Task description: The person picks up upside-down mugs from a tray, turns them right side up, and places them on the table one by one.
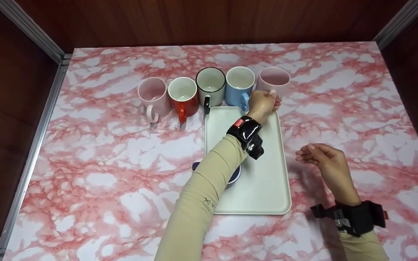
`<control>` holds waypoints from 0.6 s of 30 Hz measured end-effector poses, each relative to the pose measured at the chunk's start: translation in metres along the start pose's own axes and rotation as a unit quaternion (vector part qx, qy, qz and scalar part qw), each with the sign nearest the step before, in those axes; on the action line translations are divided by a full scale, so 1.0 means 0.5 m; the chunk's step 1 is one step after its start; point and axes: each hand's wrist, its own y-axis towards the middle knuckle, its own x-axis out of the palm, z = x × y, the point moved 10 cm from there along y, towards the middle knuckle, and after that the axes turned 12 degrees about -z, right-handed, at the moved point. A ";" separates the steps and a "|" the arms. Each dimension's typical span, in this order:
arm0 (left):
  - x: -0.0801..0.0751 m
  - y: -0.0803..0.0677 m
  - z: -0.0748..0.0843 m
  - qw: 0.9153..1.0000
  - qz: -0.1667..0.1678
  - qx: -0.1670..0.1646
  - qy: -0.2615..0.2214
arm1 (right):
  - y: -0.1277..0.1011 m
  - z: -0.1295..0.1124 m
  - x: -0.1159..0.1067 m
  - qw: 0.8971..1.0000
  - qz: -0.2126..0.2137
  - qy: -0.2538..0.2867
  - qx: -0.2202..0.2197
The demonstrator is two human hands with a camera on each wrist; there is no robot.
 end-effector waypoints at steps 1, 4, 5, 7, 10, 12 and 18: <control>-0.002 0.001 0.000 1.000 0.004 0.002 -0.007 | 0.000 0.000 0.000 1.000 -0.001 0.003 0.000; -0.009 0.001 0.000 1.000 0.012 0.005 -0.022 | 0.001 0.000 0.000 1.000 -0.002 0.009 0.000; -0.010 0.003 -0.001 1.000 0.015 0.003 -0.026 | 0.002 0.001 0.000 1.000 -0.002 0.008 0.001; -0.013 0.006 -0.004 0.999 0.022 -0.005 -0.030 | 0.002 0.002 -0.001 1.000 -0.001 0.006 0.002; -0.011 0.021 -0.014 0.999 0.022 -0.017 -0.038 | 0.003 0.004 -0.001 1.000 -0.001 0.007 0.003; -0.008 0.039 -0.024 0.999 0.022 -0.027 -0.032 | 0.004 0.005 0.000 1.000 -0.003 0.007 0.004; 0.008 0.239 -0.144 0.999 -0.007 -0.003 -0.051 | 0.004 0.005 -0.001 1.000 0.002 0.017 0.003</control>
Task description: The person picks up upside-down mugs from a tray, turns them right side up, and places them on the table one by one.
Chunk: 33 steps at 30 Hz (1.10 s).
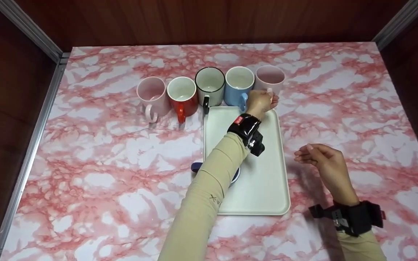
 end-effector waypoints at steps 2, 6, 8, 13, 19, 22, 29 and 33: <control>0.000 0.049 -0.033 1.000 -0.009 0.001 -0.021 | 0.000 0.000 -0.001 1.000 0.002 -0.001 0.000; -0.002 0.050 -0.038 0.999 0.000 -0.021 -0.028 | 0.001 0.003 0.000 1.000 0.000 -0.004 0.003; -0.007 0.056 -0.037 1.000 0.007 -0.012 -0.026 | 0.002 0.004 0.002 1.000 -0.010 -0.011 0.001; -0.025 0.082 -0.054 0.999 0.036 -0.008 0.023 | 0.009 0.020 -0.001 0.998 -0.048 0.019 -0.027; -0.026 0.046 -0.038 0.994 0.043 -0.032 0.091 | 0.011 0.020 -0.009 1.000 -0.022 0.006 -0.018; -0.024 0.065 -0.064 0.993 0.038 -0.046 0.103 | 0.016 0.037 -0.018 0.998 -0.040 0.028 -0.036; -0.006 -0.120 0.059 0.992 0.011 -0.022 0.125 | 0.002 0.000 0.002 1.000 -0.012 -0.006 -0.007; 0.008 -0.218 0.152 0.992 -0.002 0.062 0.110 | 0.001 -0.001 -0.001 1.000 -0.005 -0.010 0.002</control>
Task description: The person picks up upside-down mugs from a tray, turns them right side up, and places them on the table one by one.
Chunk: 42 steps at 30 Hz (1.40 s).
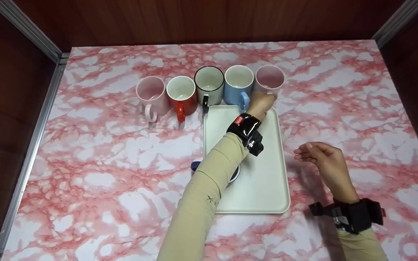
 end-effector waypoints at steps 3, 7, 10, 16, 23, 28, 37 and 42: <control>0.000 -0.020 0.034 0.999 -0.003 0.041 0.017 | 0.000 -0.004 0.000 1.000 -0.006 -0.003 -0.001; 0.007 -0.039 0.055 0.996 -0.035 0.036 0.071 | 0.001 -0.012 0.002 1.000 -0.021 -0.002 -0.009; 0.016 -0.054 0.059 0.990 -0.081 0.005 0.116 | 0.003 -0.012 0.001 1.000 -0.018 0.004 -0.009; 0.022 -0.082 0.055 0.978 -0.141 -0.051 0.148 | 0.004 -0.008 0.002 1.000 -0.010 0.001 0.001; 0.023 -0.120 0.087 0.966 -0.174 -0.029 0.187 | 0.005 -0.010 0.009 0.999 -0.030 -0.019 0.001; 0.029 -0.161 0.119 0.961 -0.216 0.009 0.175 | 0.004 -0.014 0.020 0.994 -0.050 -0.101 0.009; 0.008 -0.243 0.164 0.933 -0.266 0.083 0.226 | 0.010 -0.028 0.046 0.979 -0.076 -0.186 -0.013; -0.028 -0.280 0.186 0.922 -0.271 0.105 0.254 | 0.011 -0.029 0.053 0.978 -0.084 -0.187 -0.023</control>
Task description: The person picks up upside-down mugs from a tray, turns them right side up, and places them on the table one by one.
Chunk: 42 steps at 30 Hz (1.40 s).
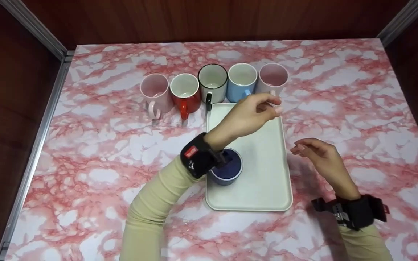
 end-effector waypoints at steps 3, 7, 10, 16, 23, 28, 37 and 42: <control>-0.016 -0.030 0.008 1.000 0.002 0.011 0.027 | 0.000 -0.001 0.003 1.000 -0.006 -0.003 -0.001; -0.035 -0.068 0.009 0.997 0.016 0.024 0.069 | 0.001 -0.002 0.006 1.000 -0.010 -0.007 -0.003; -0.042 -0.090 -0.002 0.996 0.024 0.020 0.089 | 0.002 -0.003 0.007 1.000 -0.009 -0.007 -0.006; -0.052 -0.125 -0.030 0.992 0.031 0.020 0.125 | 0.003 -0.004 0.016 1.000 -0.015 -0.006 -0.008; -0.085 -0.177 -0.085 0.990 0.044 -0.008 0.133 | 0.009 -0.002 0.042 0.998 -0.039 -0.033 -0.019; -0.092 -0.199 -0.128 0.988 0.029 -0.030 0.147 | 0.014 -0.007 0.062 0.995 -0.052 -0.083 -0.032; -0.069 -0.217 -0.200 0.972 -0.026 -0.088 0.214 | 0.027 -0.022 0.120 0.980 -0.075 -0.172 -0.062; -0.042 -0.214 -0.238 0.956 -0.058 -0.125 0.260 | 0.029 -0.030 0.148 0.975 -0.089 -0.181 -0.092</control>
